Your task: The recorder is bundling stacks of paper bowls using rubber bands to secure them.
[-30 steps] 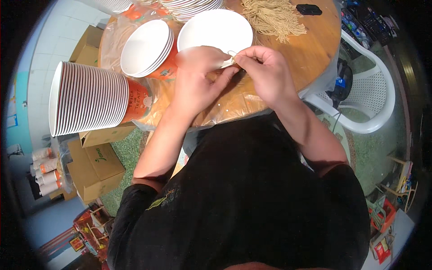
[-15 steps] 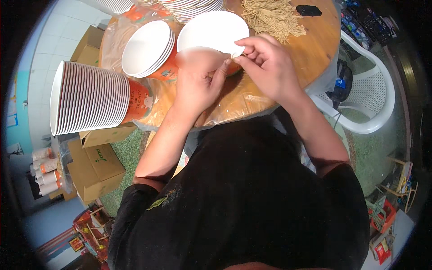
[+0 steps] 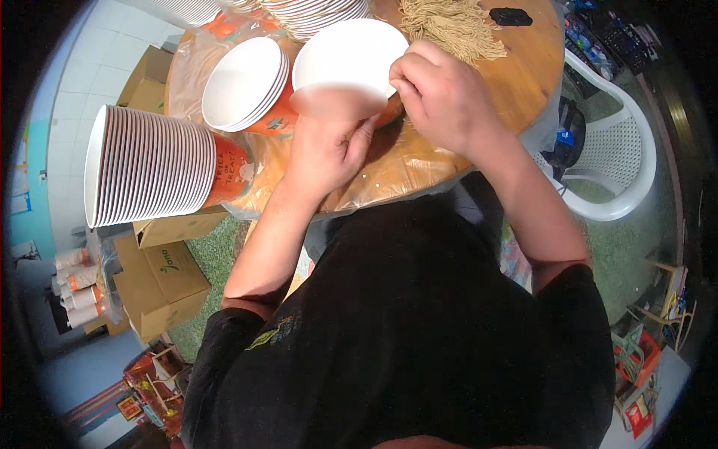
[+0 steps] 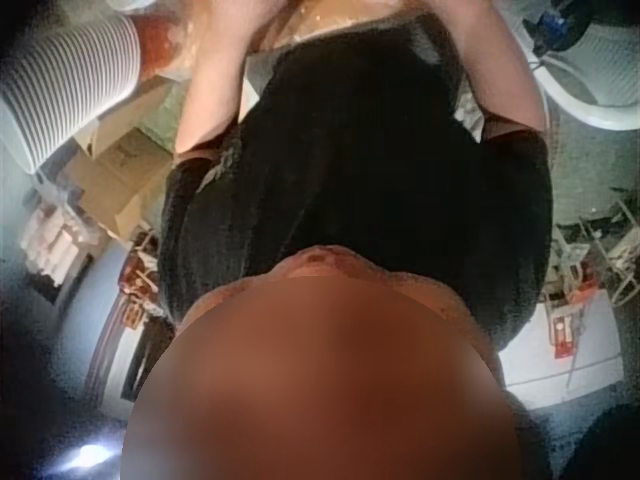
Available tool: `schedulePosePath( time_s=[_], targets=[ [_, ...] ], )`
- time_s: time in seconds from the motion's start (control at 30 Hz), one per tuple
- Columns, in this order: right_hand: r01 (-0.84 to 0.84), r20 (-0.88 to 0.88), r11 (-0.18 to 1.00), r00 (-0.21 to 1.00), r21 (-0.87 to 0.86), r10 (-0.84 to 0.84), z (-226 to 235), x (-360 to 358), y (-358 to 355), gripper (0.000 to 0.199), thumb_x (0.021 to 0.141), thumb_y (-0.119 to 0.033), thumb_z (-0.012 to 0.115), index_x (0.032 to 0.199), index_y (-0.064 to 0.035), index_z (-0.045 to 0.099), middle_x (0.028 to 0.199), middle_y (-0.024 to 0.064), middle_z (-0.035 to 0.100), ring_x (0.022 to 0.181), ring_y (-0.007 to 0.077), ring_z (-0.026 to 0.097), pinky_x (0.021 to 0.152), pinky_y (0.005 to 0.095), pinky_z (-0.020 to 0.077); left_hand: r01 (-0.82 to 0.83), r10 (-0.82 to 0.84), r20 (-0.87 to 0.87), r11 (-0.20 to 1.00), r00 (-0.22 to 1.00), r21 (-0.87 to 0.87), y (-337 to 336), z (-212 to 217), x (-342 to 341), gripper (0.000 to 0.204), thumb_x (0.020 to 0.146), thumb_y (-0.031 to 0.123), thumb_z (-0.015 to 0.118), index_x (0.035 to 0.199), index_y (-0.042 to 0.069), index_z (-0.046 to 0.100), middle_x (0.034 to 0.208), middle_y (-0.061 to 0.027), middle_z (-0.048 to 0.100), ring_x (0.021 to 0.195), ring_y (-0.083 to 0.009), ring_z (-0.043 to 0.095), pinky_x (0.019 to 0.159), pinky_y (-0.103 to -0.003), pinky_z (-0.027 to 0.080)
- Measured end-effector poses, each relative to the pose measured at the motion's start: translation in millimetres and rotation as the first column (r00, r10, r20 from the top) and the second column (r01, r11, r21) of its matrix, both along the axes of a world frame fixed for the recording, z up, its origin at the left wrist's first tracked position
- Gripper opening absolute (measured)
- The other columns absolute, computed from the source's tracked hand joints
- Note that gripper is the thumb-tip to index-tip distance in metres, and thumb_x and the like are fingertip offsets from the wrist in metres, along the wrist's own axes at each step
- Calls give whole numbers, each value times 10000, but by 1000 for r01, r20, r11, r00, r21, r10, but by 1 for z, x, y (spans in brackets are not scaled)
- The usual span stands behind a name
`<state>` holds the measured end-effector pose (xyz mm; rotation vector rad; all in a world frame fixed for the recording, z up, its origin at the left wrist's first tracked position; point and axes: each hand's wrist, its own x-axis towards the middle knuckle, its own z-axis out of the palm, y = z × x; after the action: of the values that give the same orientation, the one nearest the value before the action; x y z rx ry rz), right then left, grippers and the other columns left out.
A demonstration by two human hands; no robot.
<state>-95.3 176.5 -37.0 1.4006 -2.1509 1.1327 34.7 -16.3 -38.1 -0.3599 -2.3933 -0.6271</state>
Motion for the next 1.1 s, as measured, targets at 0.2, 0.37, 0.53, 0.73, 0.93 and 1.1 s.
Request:
schedulePosePath(
  time_s=[0.2,0.37,0.53,0.73,0.93,1.1],
  targets=[
    [28,-79,999,997,22,-26,-2,-1,-2,46,1014,-116,762,1018,-82,731,1012,80,699,882,346,729,764,459,596,102,-93,62,982,994,-160,-6,8,5,188,888,22,820,1062,35,751,1189,-112,772,1107,-348,724,991,-444,546],
    [23,-95,1000,995,-15,-24,-6,-4,-3,55,1009,-124,777,1020,-81,745,989,78,700,868,340,729,749,449,596,150,-130,177,983,976,-104,-6,21,3,96,930,75,786,983,25,724,1019,-89,758,941,-318,730,941,-442,567],
    [-75,-22,992,997,-104,73,-11,-7,-1,53,982,-165,777,1008,-118,782,1011,90,709,880,363,740,748,482,605,-111,-29,386,936,922,334,1,38,-8,261,1018,224,832,1048,-16,736,920,-117,785,850,-210,765,761,-357,616],
    [-75,-27,978,997,-193,72,-12,-4,-1,70,940,-136,820,996,-107,790,1010,76,719,854,332,742,723,446,602,-239,-2,554,901,833,362,0,32,-26,239,1030,187,831,1150,-18,806,849,-72,785,764,-129,748,697,-327,604],
    [-131,-64,940,991,-316,117,-44,18,6,173,859,-56,890,998,-125,811,993,27,716,820,240,736,690,387,593,-310,-62,651,843,756,440,3,43,-26,180,1092,120,770,1170,-42,787,998,-49,817,854,-75,739,753,-247,612],
    [-137,-107,938,988,-318,108,-43,25,-4,173,844,-56,901,983,-122,822,980,18,713,823,224,735,683,376,592,-270,-110,631,837,768,475,-4,37,-27,166,1103,107,749,1171,-43,768,988,-38,803,852,-74,736,746,-243,604]
  ],
)
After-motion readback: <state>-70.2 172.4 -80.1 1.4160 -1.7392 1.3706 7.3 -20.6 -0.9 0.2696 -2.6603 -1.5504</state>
